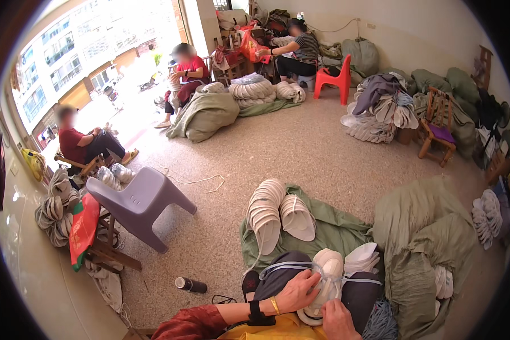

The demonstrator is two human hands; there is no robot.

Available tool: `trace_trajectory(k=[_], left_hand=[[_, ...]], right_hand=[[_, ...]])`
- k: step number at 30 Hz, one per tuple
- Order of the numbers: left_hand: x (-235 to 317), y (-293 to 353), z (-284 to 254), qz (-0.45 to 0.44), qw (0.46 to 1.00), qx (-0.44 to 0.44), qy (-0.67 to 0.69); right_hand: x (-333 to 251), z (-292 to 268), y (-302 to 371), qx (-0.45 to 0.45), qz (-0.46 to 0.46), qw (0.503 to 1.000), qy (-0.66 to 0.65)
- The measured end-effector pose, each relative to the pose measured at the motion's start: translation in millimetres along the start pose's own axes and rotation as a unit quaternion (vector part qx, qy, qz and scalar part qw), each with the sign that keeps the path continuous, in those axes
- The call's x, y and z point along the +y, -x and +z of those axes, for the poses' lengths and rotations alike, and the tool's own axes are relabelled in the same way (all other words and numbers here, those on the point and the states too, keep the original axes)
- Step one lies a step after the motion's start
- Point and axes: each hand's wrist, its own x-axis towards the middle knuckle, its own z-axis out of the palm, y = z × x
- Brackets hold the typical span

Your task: Lacing a white sneaker with light blue laces in a workshop setting.

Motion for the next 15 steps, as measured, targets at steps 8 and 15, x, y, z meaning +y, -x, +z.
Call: trace_trajectory(k=[8,15], left_hand=[[7.2,6.6,-4.8,-0.02,0.998,-0.059,0.01],[-0.5,10.9,4.6,0.02,0.999,-0.037,-0.025]], right_hand=[[2.6,-10.9,-8.8,-0.023,-0.014,0.999,-0.021],[-1.3,-13.7,-11.7,-0.037,-0.004,0.998,-0.044]])
